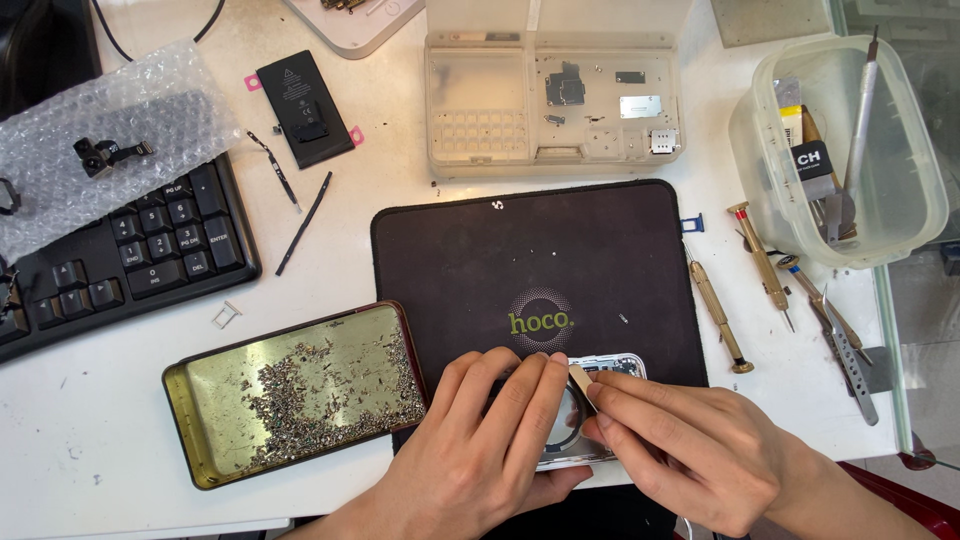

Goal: The person uses tweezers to carefully manipulate small internal components of a disassembled smartphone on a workbench. They repeatedly adjust and reposition tiny parts within the device's chassis.

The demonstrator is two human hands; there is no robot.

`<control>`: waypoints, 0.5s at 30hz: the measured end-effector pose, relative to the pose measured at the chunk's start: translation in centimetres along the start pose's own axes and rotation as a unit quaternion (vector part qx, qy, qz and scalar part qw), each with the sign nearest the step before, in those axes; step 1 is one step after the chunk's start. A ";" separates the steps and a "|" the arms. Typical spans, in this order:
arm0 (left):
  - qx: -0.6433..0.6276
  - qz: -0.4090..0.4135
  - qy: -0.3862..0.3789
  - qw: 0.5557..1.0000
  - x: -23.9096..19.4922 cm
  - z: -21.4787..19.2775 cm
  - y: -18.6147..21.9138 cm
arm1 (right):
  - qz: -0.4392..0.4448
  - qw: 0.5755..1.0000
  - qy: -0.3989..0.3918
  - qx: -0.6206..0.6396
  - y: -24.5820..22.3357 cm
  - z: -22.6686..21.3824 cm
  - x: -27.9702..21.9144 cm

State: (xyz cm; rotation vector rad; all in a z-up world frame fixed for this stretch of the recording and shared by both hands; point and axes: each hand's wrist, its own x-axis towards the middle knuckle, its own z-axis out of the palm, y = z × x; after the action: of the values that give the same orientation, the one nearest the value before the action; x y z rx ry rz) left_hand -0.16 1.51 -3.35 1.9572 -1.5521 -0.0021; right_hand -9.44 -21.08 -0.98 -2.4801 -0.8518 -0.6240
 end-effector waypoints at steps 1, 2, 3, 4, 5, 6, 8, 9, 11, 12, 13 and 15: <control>0.000 0.000 -0.001 1.000 0.0 0.0 0.0 | 0.000 1.000 0.000 -0.001 0.0 0.0 0.0; 0.000 -0.001 -0.001 1.000 0.0 0.0 0.0 | 0.000 1.000 -0.002 -0.003 0.1 0.0 0.0; 0.002 0.000 0.000 1.000 0.0 0.0 0.0 | 0.001 1.000 -0.003 -0.005 0.1 0.0 0.0; 0.004 0.001 0.002 1.000 0.0 0.0 0.1 | 0.001 1.000 -0.004 -0.007 0.0 0.0 0.0; 0.006 0.002 0.004 1.000 0.0 0.0 0.0 | 0.004 1.000 -0.003 -0.008 0.0 0.0 0.0; 0.009 0.002 0.004 1.000 0.0 0.0 0.0 | 0.006 1.000 -0.002 -0.010 0.0 0.1 0.1; 0.014 0.002 0.004 1.000 0.0 0.0 0.0 | 0.001 1.000 -0.003 -0.013 -0.1 0.1 0.0; 0.012 0.001 0.003 1.000 0.1 -0.1 0.0 | -0.006 1.000 -0.006 -0.014 0.0 0.1 0.0; 0.008 -0.001 0.002 1.000 0.1 -0.1 0.1 | -0.013 1.000 -0.006 -0.011 0.1 0.1 -0.1; 0.008 -0.001 0.002 1.000 0.2 -0.2 0.1 | -0.012 1.000 -0.003 -0.005 0.1 0.2 -0.2; 0.008 -0.002 0.002 1.000 0.2 -0.2 0.1 | -0.010 1.000 -0.001 0.001 0.1 0.1 -0.3; 0.012 0.000 0.001 1.000 0.3 -0.4 0.1 | -0.010 1.000 -0.009 0.006 0.0 -0.4 -0.7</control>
State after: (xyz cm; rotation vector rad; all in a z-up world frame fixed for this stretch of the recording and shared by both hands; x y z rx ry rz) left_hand -0.02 1.44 -2.92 1.9747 -1.5571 0.0186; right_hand -10.01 -21.60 -1.07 -2.4737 -0.8859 -0.6026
